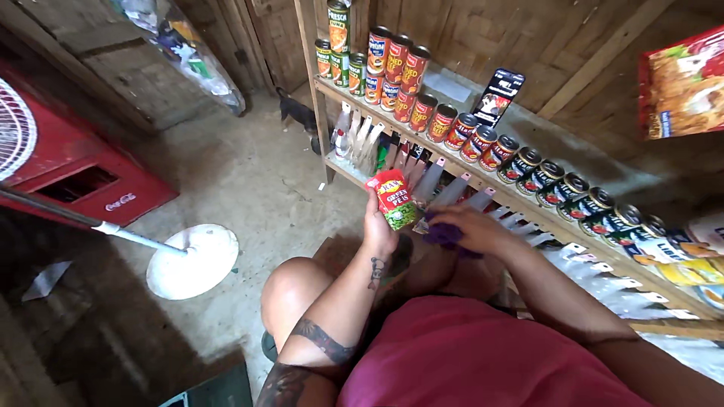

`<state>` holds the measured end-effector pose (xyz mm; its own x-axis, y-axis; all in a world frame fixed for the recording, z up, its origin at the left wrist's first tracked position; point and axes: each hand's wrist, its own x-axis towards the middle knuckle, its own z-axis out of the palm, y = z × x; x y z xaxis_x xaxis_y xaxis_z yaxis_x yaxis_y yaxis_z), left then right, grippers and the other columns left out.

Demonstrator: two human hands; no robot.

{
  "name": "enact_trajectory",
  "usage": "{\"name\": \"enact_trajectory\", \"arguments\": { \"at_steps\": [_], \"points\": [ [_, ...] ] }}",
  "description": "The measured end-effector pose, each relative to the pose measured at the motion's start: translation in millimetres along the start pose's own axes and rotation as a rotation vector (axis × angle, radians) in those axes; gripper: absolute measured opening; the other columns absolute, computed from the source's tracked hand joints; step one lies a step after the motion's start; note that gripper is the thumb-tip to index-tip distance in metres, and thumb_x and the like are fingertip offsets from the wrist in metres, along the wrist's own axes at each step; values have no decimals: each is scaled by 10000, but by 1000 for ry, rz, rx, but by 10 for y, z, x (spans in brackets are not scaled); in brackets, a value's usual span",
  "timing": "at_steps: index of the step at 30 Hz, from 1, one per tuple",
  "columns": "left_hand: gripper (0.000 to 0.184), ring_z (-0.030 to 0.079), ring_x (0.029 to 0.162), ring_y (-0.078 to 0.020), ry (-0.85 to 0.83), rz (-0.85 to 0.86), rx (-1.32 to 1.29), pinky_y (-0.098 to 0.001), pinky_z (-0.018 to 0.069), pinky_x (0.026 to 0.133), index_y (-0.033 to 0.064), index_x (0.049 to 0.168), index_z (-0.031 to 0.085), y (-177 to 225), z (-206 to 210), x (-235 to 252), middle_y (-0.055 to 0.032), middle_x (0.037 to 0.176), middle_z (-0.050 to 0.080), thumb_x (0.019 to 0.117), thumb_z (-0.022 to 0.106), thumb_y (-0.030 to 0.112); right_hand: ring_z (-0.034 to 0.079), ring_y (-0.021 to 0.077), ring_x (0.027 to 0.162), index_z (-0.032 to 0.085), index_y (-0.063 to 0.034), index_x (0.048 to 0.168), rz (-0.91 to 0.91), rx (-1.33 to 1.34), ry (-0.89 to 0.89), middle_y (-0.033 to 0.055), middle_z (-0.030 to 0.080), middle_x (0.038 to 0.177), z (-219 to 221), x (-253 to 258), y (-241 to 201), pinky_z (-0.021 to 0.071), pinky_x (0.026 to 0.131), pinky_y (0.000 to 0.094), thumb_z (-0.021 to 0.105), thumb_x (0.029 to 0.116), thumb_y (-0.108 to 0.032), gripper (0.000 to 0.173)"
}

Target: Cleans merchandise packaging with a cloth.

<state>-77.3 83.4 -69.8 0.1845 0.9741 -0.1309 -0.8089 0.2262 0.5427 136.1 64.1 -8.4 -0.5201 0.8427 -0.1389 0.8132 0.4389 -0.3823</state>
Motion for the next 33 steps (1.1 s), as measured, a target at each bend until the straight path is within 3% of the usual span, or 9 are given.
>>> {"name": "enact_trajectory", "arguments": {
  "at_steps": [3,5,7,9,12,14,20,25,33],
  "points": [
    [634,689,972,-120,-29,-102,47,-345,593,803,255,1312,594,-71,20,-9,4,1102,707,1052,154,630,605,385,1232,717,-112,1243,-55,35,347,169,621,1367,-186,11,19,506,997,605,749,793,18,470],
    [641,693,983,-143,-73,-167,58,-366,594,818,223,1282,608,-149,36,-11,-16,1092,713,1056,157,618,581,375,1265,668,-106,1320,-105,69,429,171,575,1423,-233,57,-52,493,1024,586,747,775,-14,558],
    [636,687,1000,-167,-95,-222,53,-388,586,852,198,1281,597,-221,70,-48,-34,1088,708,1069,139,584,495,354,1378,613,-125,1404,-142,92,397,143,505,1518,-176,126,-145,435,1109,572,767,769,-73,656],
    [606,684,939,-163,-60,-237,52,-374,582,814,176,1180,600,-268,114,-96,-34,1000,700,1084,114,524,338,375,1497,535,-168,1491,-135,93,279,120,385,1622,-30,198,-222,333,1188,585,777,783,-106,751],
    [617,667,966,-154,-58,-215,50,-356,565,822,183,1221,602,-258,85,-89,-30,1039,691,1078,134,559,154,452,1547,484,-201,1536,-130,107,207,129,256,1682,226,263,-242,260,1206,622,760,836,-151,753],
    [619,667,982,-142,-51,-195,41,-353,565,836,190,1223,604,-243,62,-73,-20,1047,693,1078,127,558,166,438,1548,517,-186,1511,-151,117,222,132,275,1674,328,274,-228,255,1217,608,725,870,-205,675],
    [611,662,1030,-152,-37,-173,-8,-370,559,867,202,1262,606,-271,51,-62,-25,1098,693,1080,138,551,193,425,1543,556,-206,1479,-113,123,175,116,304,1663,348,232,-248,288,1201,605,716,870,-134,634],
    [643,675,954,-141,8,-184,9,-358,567,815,191,1186,624,-280,49,-57,-20,1019,700,1065,134,590,199,428,1541,565,-197,1473,-117,127,160,125,315,1657,367,179,-269,277,1209,595,706,882,-135,611],
    [626,683,957,-122,-8,-100,-25,-332,573,812,210,1236,620,-233,18,-56,-14,1033,711,1079,120,552,218,418,1538,624,-211,1420,-176,115,186,115,348,1644,417,163,-323,284,1206,592,693,878,-89,560]
  ]
}}
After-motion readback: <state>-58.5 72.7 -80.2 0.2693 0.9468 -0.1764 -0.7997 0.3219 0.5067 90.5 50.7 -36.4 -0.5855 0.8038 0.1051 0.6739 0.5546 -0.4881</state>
